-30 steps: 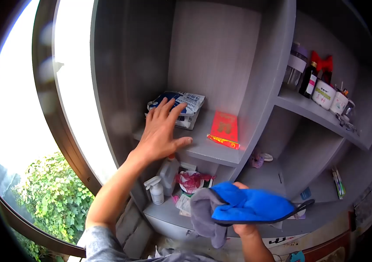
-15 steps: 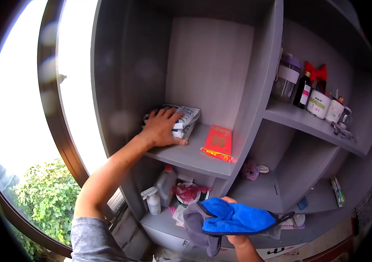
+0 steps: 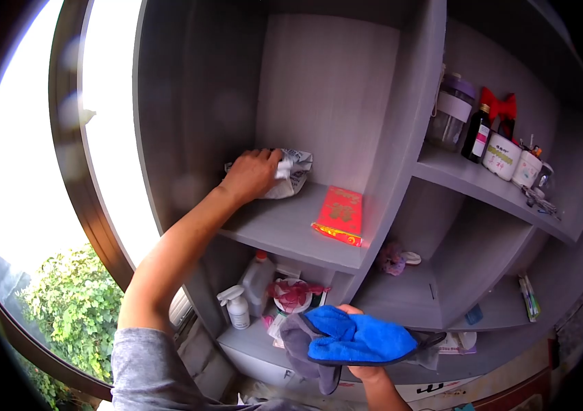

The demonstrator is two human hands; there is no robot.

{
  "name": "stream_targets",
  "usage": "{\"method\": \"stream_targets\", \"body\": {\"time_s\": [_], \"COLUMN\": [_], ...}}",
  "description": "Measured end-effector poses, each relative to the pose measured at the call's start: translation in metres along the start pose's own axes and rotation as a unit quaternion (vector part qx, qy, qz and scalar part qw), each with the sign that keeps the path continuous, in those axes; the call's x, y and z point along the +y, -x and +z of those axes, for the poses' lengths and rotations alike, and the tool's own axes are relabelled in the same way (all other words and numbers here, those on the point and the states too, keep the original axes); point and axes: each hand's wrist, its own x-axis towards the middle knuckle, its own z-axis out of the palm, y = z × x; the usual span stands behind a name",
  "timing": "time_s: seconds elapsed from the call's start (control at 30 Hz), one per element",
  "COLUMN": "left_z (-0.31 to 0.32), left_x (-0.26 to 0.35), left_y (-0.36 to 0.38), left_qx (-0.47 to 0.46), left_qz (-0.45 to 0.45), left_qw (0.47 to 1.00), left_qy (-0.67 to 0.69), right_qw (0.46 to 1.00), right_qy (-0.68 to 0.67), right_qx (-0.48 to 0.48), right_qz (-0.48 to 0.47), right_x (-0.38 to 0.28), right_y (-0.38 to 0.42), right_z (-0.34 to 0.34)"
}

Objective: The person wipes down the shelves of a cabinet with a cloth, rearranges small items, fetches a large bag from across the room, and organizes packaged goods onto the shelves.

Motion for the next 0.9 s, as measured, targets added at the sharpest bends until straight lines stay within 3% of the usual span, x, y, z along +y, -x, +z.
{"method": "stream_targets", "body": {"time_s": [0.13,0.17,0.3,0.4,0.5,0.53,0.6,0.67,0.73,0.77,0.83,0.9], "left_z": [-0.016,-0.030,-0.025,-0.009,-0.022,-0.027,-0.038,-0.045,-0.063,-0.080,-0.108,-0.131], "left_x": [0.005,0.009,0.000,-0.004,0.003,0.002,-0.001,-0.010,0.004,0.023,0.051,0.077], "left_y": [0.015,0.014,0.018,0.025,0.020,0.019,0.019,0.028,0.048,0.057,0.080,0.107], "left_qx": [-0.077,-0.188,-0.187,-0.138,-0.127,-0.080,0.013,0.086,0.141,0.171,0.171,0.177], "left_qz": [0.047,-0.016,-0.040,0.048,-0.116,-0.189,-0.332,-0.466,-0.479,-0.444,-0.468,-0.457], "left_qw": [0.996,0.981,0.979,0.987,0.984,0.974,0.923,0.791,0.633,0.586,0.508,0.485], "left_qy": [0.022,0.052,0.063,-0.060,0.040,0.094,0.195,0.386,0.592,0.656,0.702,0.724], "right_qw": [0.999,0.997,0.997,0.999,0.996,0.996,0.995,0.995,0.994,0.994,0.990,0.985], "right_qy": [0.014,0.024,0.051,0.029,0.018,0.007,-0.001,0.009,0.015,0.018,0.005,-0.036], "right_qx": [0.023,0.030,0.018,-0.029,-0.090,-0.093,-0.095,-0.094,-0.104,-0.111,-0.137,-0.163], "right_qz": [-0.046,-0.059,-0.052,-0.024,-0.004,-0.002,0.006,0.011,0.009,0.009,0.020,0.043], "right_x": [0.007,0.005,0.005,0.010,0.018,0.013,0.012,0.016,0.030,0.035,0.030,0.028], "right_y": [0.005,0.006,0.005,-0.001,-0.004,-0.005,-0.007,-0.012,-0.013,-0.013,-0.014,-0.011], "right_z": [-0.006,-0.005,-0.006,-0.008,-0.014,-0.006,0.002,0.003,-0.002,-0.003,0.000,-0.003]}}
